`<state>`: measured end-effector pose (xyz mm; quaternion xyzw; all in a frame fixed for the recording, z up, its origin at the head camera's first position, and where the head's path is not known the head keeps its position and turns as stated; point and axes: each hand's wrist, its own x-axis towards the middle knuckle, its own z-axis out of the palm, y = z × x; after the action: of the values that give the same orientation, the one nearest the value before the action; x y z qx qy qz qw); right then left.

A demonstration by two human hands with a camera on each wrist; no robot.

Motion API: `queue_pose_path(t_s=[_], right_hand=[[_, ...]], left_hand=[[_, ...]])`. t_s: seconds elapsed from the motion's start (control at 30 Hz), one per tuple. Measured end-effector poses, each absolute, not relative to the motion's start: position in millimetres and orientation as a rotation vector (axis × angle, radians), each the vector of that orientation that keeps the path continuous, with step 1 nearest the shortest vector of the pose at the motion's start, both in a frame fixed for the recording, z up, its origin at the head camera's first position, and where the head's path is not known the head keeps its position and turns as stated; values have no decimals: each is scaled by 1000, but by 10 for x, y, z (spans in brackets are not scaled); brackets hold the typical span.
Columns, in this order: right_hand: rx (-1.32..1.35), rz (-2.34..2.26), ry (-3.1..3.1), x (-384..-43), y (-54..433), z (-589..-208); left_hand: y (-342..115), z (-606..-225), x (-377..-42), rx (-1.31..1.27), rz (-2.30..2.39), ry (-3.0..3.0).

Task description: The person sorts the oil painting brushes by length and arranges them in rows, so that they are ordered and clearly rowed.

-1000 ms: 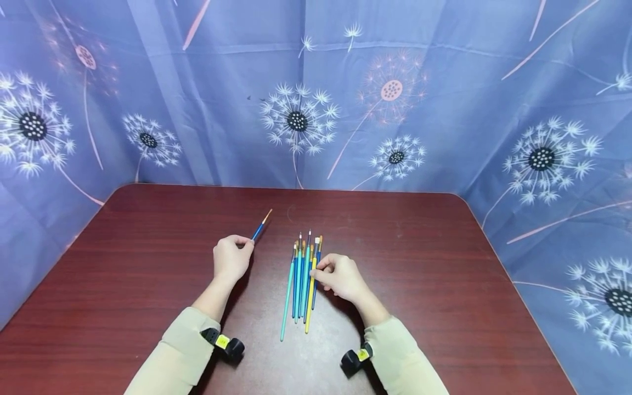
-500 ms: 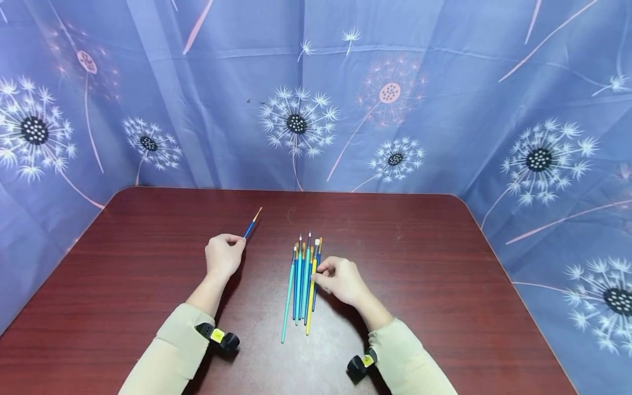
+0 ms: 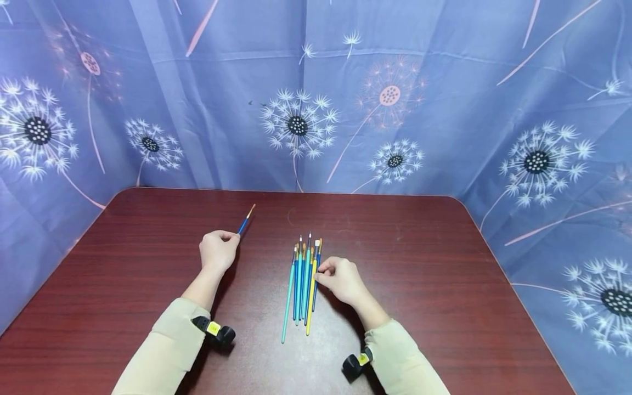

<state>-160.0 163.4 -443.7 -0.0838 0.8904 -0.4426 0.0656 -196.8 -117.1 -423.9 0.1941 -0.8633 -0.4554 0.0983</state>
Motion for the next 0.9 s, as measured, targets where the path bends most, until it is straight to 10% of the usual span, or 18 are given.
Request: queue_pose_path(t_s=[0.9], right_hand=[[-276, -1307, 2758, -1610, 1652, -4483]], left_hand=[[-1356, -4184, -2317, 704, -1349, -2523]])
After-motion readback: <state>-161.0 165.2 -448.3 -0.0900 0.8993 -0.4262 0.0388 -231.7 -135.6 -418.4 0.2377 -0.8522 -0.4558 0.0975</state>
